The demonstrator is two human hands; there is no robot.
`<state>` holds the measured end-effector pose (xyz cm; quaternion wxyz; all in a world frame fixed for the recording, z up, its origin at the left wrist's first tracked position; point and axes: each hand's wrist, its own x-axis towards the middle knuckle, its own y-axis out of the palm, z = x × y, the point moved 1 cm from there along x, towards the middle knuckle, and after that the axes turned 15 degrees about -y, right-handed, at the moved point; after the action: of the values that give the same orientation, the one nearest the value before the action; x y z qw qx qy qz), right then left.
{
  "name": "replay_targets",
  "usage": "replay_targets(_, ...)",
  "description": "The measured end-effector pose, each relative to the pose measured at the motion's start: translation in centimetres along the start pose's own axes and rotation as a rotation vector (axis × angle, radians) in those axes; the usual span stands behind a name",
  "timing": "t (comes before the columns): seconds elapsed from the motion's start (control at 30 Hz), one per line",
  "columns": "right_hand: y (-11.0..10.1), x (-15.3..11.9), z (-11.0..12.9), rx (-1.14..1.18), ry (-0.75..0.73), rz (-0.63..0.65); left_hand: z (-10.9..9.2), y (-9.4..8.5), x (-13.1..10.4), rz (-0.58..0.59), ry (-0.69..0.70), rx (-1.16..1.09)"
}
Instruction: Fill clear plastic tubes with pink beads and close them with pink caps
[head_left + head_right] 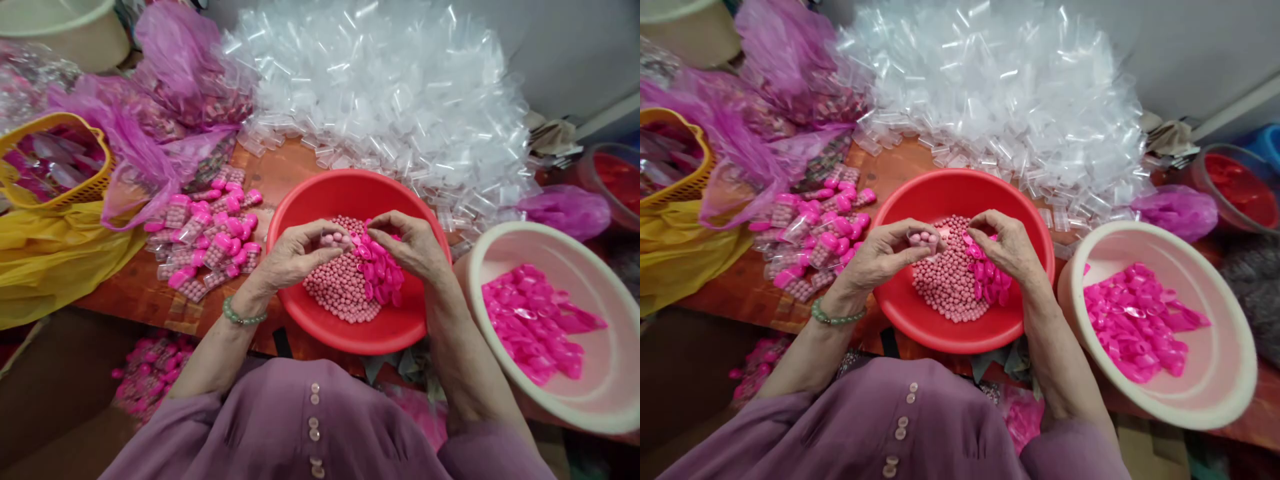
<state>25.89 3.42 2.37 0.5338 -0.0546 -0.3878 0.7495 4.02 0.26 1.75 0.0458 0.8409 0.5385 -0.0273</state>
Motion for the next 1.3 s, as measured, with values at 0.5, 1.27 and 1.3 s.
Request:
replay_targets(0.5,4.4,0.1,-0.9,-0.744,0.197,0.636,0.3,-0.2,0.8,0.171,-0.251,-0.288)
replay_targets(1.27,0.6,-1.8,3.8,0.333,0.102,-0.091,2.0,-1.2,1.6,0.204,-0.231,-0.492)
replay_targets(1.3,0.3,-1.7,3.8,0.346,0.103,-0.059,1.9,-1.2,1.5,0.214,-0.228,-0.484)
